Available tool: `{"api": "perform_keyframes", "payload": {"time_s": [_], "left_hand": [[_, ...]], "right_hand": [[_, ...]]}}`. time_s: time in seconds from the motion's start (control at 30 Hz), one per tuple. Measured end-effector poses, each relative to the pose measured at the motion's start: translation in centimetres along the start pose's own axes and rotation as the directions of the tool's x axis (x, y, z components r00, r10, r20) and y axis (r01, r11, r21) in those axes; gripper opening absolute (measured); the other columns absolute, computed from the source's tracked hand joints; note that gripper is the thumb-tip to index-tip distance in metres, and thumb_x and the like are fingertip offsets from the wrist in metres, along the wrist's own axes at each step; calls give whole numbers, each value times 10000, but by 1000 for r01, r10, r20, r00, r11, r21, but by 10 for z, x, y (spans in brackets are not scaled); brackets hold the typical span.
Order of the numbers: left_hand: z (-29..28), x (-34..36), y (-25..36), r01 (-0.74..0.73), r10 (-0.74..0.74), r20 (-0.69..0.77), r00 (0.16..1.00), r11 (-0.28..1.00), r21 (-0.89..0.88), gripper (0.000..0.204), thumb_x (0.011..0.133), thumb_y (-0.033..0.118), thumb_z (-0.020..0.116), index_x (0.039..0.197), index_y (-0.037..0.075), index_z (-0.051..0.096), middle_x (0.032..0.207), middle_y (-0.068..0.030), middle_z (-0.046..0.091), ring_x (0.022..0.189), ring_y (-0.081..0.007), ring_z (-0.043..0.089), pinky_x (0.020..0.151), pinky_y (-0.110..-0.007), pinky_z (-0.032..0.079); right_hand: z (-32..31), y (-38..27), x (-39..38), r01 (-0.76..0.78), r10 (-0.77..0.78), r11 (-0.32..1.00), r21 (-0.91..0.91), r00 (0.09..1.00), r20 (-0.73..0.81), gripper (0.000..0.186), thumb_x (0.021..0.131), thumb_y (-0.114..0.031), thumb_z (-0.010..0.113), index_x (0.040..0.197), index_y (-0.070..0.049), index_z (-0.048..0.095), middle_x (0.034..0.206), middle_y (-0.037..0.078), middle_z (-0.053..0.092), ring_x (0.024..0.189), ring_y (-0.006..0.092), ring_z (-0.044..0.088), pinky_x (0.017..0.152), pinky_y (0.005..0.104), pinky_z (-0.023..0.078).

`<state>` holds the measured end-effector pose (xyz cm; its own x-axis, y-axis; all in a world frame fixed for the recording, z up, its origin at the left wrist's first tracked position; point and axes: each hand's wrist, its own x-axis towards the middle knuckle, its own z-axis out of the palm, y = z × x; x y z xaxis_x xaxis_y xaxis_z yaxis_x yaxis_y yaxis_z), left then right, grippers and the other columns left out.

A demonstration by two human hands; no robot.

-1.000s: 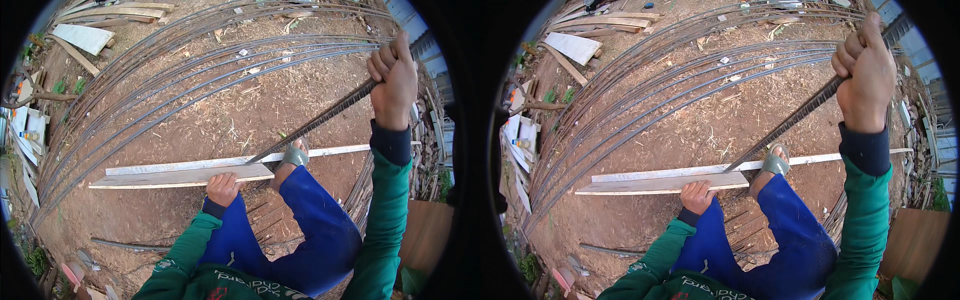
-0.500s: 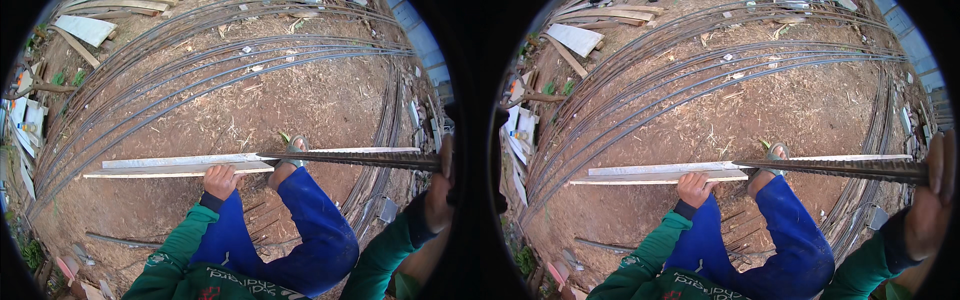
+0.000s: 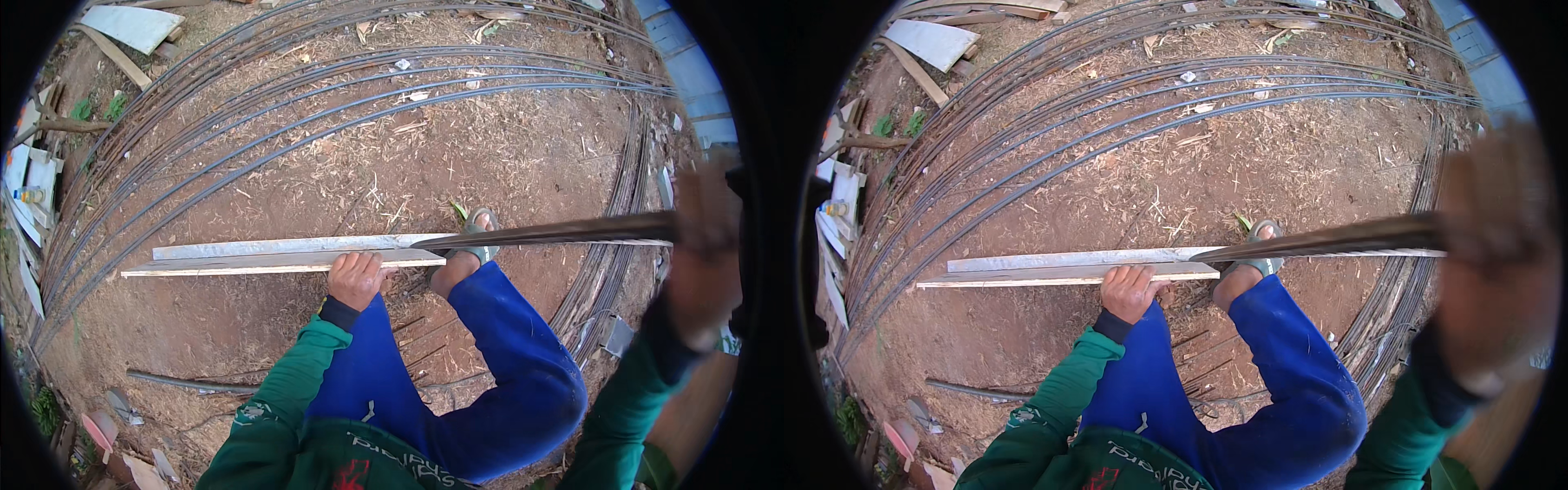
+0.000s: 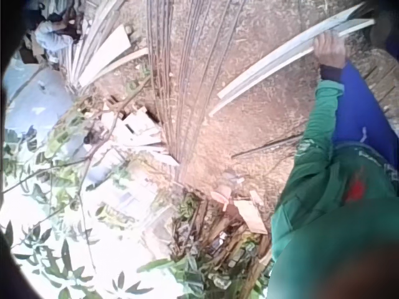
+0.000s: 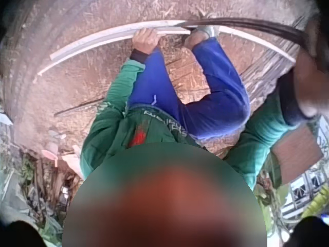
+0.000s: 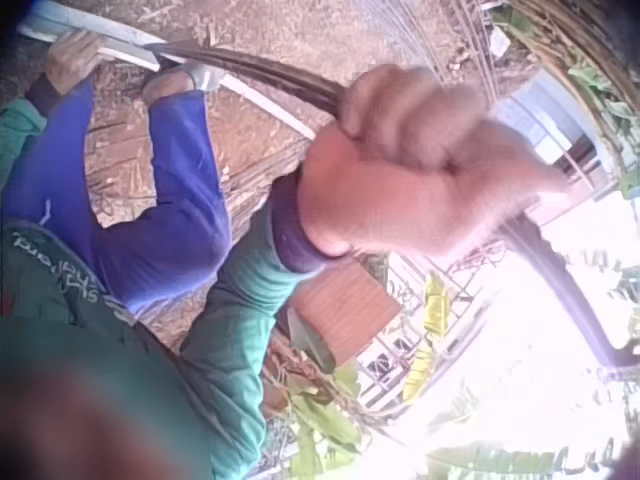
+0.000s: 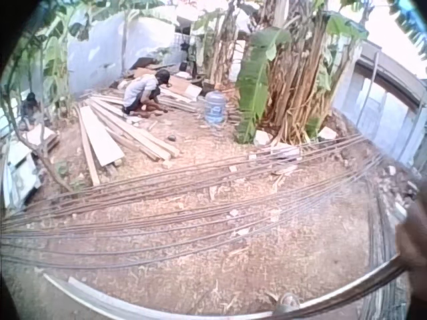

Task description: The person uses a long metal rod as a lever to break a long wooden plank over a support beam. They reposition the plank and repeat the leverage action to split it into shorter pieces.

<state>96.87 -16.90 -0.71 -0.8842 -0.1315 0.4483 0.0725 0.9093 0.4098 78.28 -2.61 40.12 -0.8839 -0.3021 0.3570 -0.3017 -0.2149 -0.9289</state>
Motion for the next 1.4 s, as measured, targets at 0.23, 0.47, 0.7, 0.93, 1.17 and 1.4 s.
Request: {"api": "perform_keyframes", "payload": {"time_s": [0.23,0.47,0.7,0.93,1.17,1.4], "left_hand": [[-4,-4,-11,-96,96,-7,995,995,6,257,746,264,746,924,96,666,799,4,588,733,-181,550,691,-329,420],[-16,-21,1,-84,89,72,993,994,-68,293,813,337,707,921,70,657,825,-27,600,776,-201,579,716,-335,453],[-54,4,-13,86,-80,44,996,984,-155,492,931,468,571,1062,1,657,959,-174,669,881,-363,607,838,-454,466],[-52,5,-45,261,-270,167,948,963,73,467,922,492,583,1044,51,673,742,-156,668,689,-348,648,651,-442,513],[-38,21,-58,184,-204,178,963,975,124,444,918,482,599,793,58,641,562,-131,595,538,-312,621,490,-425,480],[-44,-8,-45,116,-129,113,985,986,115,372,902,409,640,808,50,651,609,-137,614,557,-307,611,532,-412,481]], "right_hand": [[-4,18,-49,66,-65,997,41,998,-25,427,1070,-395,361,711,-169,311,517,-61,216,416,58,137,378,225,176],[4,-15,-158,181,-200,970,-160,973,-113,396,1065,-433,309,761,-179,319,519,-49,260,405,60,173,384,224,224],[2,-13,-143,163,-167,984,-77,985,-52,423,1050,-489,299,767,-176,308,522,-49,272,403,75,200,412,248,235],[5,-6,-111,114,-117,986,-124,993,-18,422,1048,-498,303,769,-182,318,533,-51,274,419,68,195,419,244,254],[-18,5,-118,203,-205,977,-63,979,-23,387,1045,-430,406,754,-181,351,539,-58,296,436,59,257,420,230,270],[-7,-21,-214,229,-271,953,-199,936,-224,403,1034,-430,443,734,-183,334,519,-59,304,429,59,281,437,221,284]]}}
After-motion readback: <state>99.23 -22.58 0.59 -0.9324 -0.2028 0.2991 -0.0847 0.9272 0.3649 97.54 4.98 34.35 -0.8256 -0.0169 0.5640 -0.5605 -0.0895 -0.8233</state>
